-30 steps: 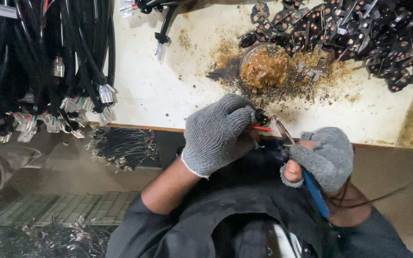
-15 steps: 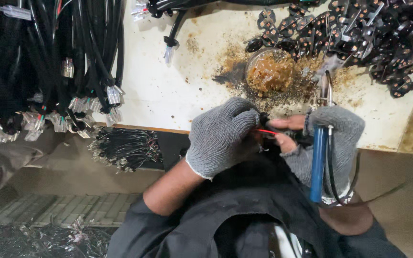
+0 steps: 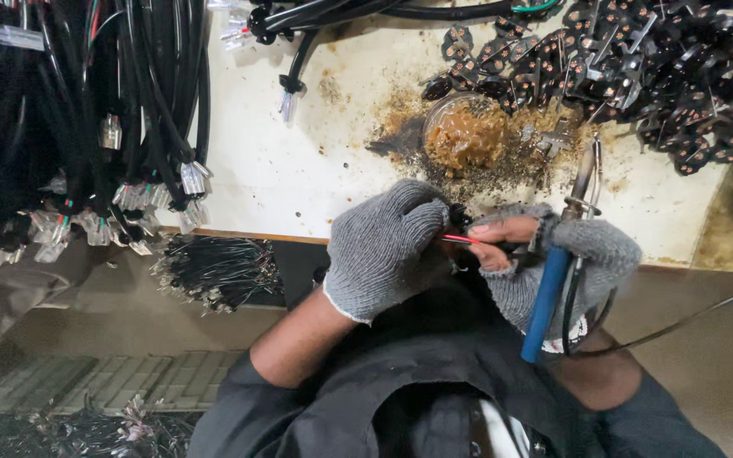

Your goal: The person solders wire ends to small connector components at a workbench, dipping wires into flux and applying a soldering iron to each joint, then sets finished connectors aside with the growing pile of completed parts.

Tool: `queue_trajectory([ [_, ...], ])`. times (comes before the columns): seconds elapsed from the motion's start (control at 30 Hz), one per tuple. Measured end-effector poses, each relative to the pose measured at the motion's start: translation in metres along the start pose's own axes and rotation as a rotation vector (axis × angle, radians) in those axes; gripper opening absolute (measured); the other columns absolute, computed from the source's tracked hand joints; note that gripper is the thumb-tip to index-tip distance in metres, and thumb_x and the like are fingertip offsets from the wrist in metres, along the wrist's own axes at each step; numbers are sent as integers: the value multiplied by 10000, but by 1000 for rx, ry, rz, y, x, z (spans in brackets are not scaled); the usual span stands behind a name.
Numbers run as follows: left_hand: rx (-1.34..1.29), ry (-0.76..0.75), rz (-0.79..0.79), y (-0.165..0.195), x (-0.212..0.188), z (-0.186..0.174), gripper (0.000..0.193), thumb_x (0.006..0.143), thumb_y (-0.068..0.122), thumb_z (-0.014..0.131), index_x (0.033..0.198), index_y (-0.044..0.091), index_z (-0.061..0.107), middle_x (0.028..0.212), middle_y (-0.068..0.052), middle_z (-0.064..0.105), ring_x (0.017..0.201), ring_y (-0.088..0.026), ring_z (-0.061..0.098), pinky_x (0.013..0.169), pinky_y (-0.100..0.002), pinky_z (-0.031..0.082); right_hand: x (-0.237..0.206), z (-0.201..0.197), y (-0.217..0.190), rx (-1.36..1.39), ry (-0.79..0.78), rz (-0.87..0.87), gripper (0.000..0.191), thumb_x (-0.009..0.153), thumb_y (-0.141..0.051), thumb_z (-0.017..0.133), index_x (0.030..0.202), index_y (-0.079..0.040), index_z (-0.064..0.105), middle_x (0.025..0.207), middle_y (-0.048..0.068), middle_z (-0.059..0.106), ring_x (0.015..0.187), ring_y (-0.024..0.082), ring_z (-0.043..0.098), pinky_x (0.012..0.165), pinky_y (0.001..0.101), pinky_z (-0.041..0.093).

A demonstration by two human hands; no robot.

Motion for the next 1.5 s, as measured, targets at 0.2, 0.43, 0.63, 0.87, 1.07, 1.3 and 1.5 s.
queue_trajectory([
  [0.2, 5, 5, 1, -2, -4, 1, 322, 728, 272, 834, 968, 162, 651, 1051, -37, 660, 845, -269, 687, 668, -389, 530, -13, 5, 14, 59, -7, -81, 230, 945, -116, 752, 1118, -18, 635, 1079, 77, 709, 980, 177, 700, 872, 288, 564],
  [0.43, 3, 3, -9, 2, 3, -1, 325, 724, 280, 834, 965, 174, 643, 1039, -34, 656, 830, -274, 683, 660, -394, 523, -22, 12, 47, 394, -30, 64, 189, 973, -88, 757, 1126, -28, 663, 959, 36, 707, 875, 114, 681, 821, 254, 573],
  [0.63, -297, -189, 2, 11, 3, -21, 370, 861, 341, 726, 1125, 118, 593, 866, -99, 639, 789, -343, 667, 688, -436, 514, -26, 12, 63, 246, -113, 129, 69, 956, -56, 711, 1004, -24, 675, 973, 62, 721, 904, 135, 685, 851, 270, 577],
  [0.87, -527, -414, -225, 3, -4, -4, 178, 1000, 309, 616, 1053, 140, 627, 774, -82, 681, 741, -298, 730, 667, -399, 538, -26, 4, 59, 210, -163, 62, 142, 913, -77, 721, 1048, -32, 708, 1008, 76, 725, 935, 145, 686, 856, 272, 566],
  [1.07, -528, -285, -230, 3, -7, -1, 144, 998, 255, 646, 1011, 112, 636, 804, -99, 659, 770, -310, 710, 686, -388, 535, -26, 2, 51, 241, -58, -8, 223, 891, -69, 771, 1080, -39, 657, 996, 47, 740, 933, 135, 706, 855, 269, 577],
  [1.3, -476, -214, -135, 1, -11, 2, 107, 976, 221, 671, 996, 121, 637, 857, -99, 652, 824, -321, 696, 726, -393, 542, -19, 10, 50, 195, -84, 40, 75, 881, -42, 810, 884, -41, 735, 872, 55, 751, 825, 141, 725, 775, 277, 588],
  [1.5, -475, -149, -117, -1, -12, 2, 114, 945, 213, 706, 994, 129, 645, 882, -90, 656, 824, -308, 698, 730, -386, 550, -19, 10, 48, 186, -85, 112, 82, 871, -68, 804, 900, -36, 734, 877, 53, 754, 826, 149, 723, 777, 269, 587],
])
Point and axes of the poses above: each hand's wrist, its own x-axis towards the middle knuckle, its own z-axis out of the palm, y = z × x, the point moved 8 cm from there along x, towards the middle knuckle
